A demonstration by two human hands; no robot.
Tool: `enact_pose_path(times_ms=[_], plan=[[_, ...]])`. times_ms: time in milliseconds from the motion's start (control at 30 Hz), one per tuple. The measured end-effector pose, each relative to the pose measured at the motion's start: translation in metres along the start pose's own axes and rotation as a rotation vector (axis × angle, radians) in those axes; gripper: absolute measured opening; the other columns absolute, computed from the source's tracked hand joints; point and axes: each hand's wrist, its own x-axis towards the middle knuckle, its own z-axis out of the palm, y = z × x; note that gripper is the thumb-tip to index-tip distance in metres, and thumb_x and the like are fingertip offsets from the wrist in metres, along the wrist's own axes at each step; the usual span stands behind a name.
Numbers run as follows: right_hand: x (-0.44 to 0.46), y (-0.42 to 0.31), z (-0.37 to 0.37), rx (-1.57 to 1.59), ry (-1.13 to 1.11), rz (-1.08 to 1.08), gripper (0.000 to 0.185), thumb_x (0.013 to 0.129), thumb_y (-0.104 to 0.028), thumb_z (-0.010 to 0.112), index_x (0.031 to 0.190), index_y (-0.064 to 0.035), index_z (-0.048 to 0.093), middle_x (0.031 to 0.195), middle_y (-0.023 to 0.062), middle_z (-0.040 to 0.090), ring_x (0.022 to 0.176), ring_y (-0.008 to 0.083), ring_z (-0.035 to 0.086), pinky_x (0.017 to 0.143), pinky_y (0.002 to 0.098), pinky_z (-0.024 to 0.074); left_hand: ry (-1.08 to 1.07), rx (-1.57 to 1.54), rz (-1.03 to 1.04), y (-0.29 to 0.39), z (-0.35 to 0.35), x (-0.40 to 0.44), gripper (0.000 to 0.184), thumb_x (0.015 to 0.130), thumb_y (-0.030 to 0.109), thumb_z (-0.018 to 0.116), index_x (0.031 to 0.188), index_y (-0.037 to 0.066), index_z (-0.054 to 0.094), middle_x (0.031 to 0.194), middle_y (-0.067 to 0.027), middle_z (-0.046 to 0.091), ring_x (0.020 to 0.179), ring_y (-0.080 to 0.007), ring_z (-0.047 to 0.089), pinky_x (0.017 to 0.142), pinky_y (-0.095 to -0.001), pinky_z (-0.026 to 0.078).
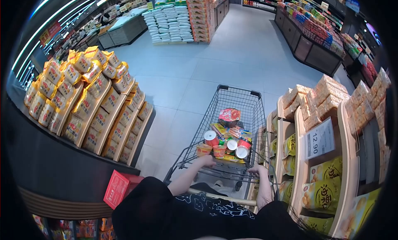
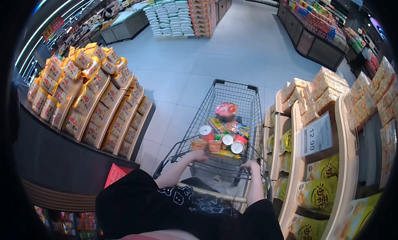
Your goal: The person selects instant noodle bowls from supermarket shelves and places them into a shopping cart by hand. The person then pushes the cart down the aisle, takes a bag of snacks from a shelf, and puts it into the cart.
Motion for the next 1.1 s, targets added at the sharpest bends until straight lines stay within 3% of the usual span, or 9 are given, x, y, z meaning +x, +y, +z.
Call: enact_pose_path(times_ms=[67, 167, 200, 400, 500, 600, 767, 967, 1100], plan=[[0.004, 0.006, -0.004, -0.019, 0.027, -0.091, 0.048, 0.063, -0.043, 0.067, 0.082, 0.0007, 0.063, 0.077, 0.0145, 0.063, 0.072, 0.0251, 0.061, 0.065, 0.0353, 0.0483, 0.008, 0.042, 0.011, -0.004, 0.004, 0.005, 0.039, 0.077, 0.038, 0.054, 0.087, 0.001, 0.064, 0.087, -0.0167, 0.063, 0.082, -0.0285, 0.060, 0.072, -0.0371, 0.047], [-0.059, -0.018, -0.027, 0.114, 0.431, -0.310, 0.050, 0.066, -0.037, 0.064, 0.097, 0.0024, 0.059, 0.096, 0.0226, 0.059, 0.090, 0.0332, 0.058, 0.079, 0.0371, 0.0461, 0.120, 0.222, 0.060, 0.000, 0.004, 0.005, 0.039, 0.077, 0.037, 0.056, 0.091, 0.002, 0.063, 0.087, -0.0168, 0.063, 0.081, -0.0299, 0.060, 0.073, -0.0380, 0.047], [-0.083, -0.029, -0.036, 0.087, 0.491, -0.276, 0.057, 0.072, -0.037, 0.060, 0.112, 0.0014, 0.048, 0.102, 0.0250, 0.056, 0.096, 0.0348, 0.055, 0.084, 0.0380, 0.0429, 0.186, 0.187, 0.096, 0.003, 0.004, 0.007, 0.039, 0.076, 0.037, 0.056, 0.093, 0.002, 0.062, 0.088, -0.0169, 0.063, 0.082, -0.0299, 0.060, 0.073, -0.0380, 0.047], [-0.140, -0.069, -0.001, 0.356, 0.860, -0.283, 0.052, 0.076, -0.032, 0.057, 0.116, -0.0003, 0.045, 0.098, 0.0261, 0.057, 0.095, 0.0355, 0.055, 0.083, 0.0410, 0.0426, 0.252, -0.272, 0.547, 0.065, 0.018, -0.005, 0.029, 0.077, 0.022, 0.055, 0.096, 0.001, 0.061, 0.083, -0.0129, 0.064, 0.077, -0.0245, 0.061, 0.071, -0.0335, 0.047], [-0.141, -0.098, 0.043, 0.422, 0.721, -0.309, 0.053, 0.076, -0.037, 0.055, 0.116, -0.0046, 0.046, 0.097, 0.0230, 0.059, 0.090, 0.0360, 0.057, 0.079, 0.0402, 0.0442, -0.094, -0.228, 0.566, 0.058, 0.022, 0.011, 0.031, 0.079, 0.020, 0.053, 0.102, 0.000, 0.058, 0.088, -0.0128, 0.063, 0.080, -0.0190, 0.060, 0.073, -0.0287, 0.046], [-0.132, -0.118, 0.073, -0.007, 0.616, -0.120, 0.043, 0.079, -0.038, 0.047, 0.111, -0.0101, 0.052, 0.092, 0.0156, 0.062, 0.088, 0.0294, 0.059, 0.079, 0.0433, 0.0421, -0.011, -0.270, 0.574, 0.052, 0.026, 0.018, 0.028, 0.078, 0.022, 0.055, 0.096, 0.001, 0.060, 0.080, -0.0112, 0.063, 0.071, -0.0160, 0.059, 0.064, -0.0276, 0.045], [-0.131, -0.110, 0.076, 0.204, 0.854, -0.147, 0.036, 0.075, -0.034, 0.055, 0.100, -0.0083, 0.054, 0.079, 0.0120, 0.063, 0.078, 0.0281, 0.061, 0.066, 0.0404, 0.0460, 0.071, -0.131, 0.599, 0.054, 0.026, 0.014, 0.031, 0.077, 0.029, 0.055, 0.091, 0.003, 0.063, 0.083, -0.0173, 0.063, 0.080, -0.0301, 0.061, 0.070, -0.0366, 0.047], [-0.138, -0.111, 0.076, 0.267, 0.833, -0.122, 0.036, 0.072, -0.030, 0.059, 0.099, -0.0058, 0.056, 0.082, 0.0163, 0.062, 0.081, 0.0293, 0.060, 0.070, 0.0417, 0.0455, 0.052, 0.098, 0.521, 0.062, 0.021, 0.002, 0.031, 0.076, 0.026, 0.056, 0.094, 0.001, 0.062, 0.081, -0.0166, 0.063, 0.077, -0.0294, 0.061, 0.071, -0.0366, 0.046], [-0.141, -0.110, 0.076, 0.309, 0.890, -0.095, 0.033, 0.077, -0.031, 0.055, 0.103, -0.0105, 0.056, 0.085, 0.0092, 0.064, 0.082, 0.0253, 0.060, 0.069, 0.0379, 0.0466, 0.207, -0.143, 0.545, 0.081, 0.021, -0.009, 0.034, 0.077, 0.028, 0.056, 0.097, 0.001, 0.059, 0.087, -0.0184, 0.062, 0.084, -0.0315, 0.059, 0.075, -0.0378, 0.045]])
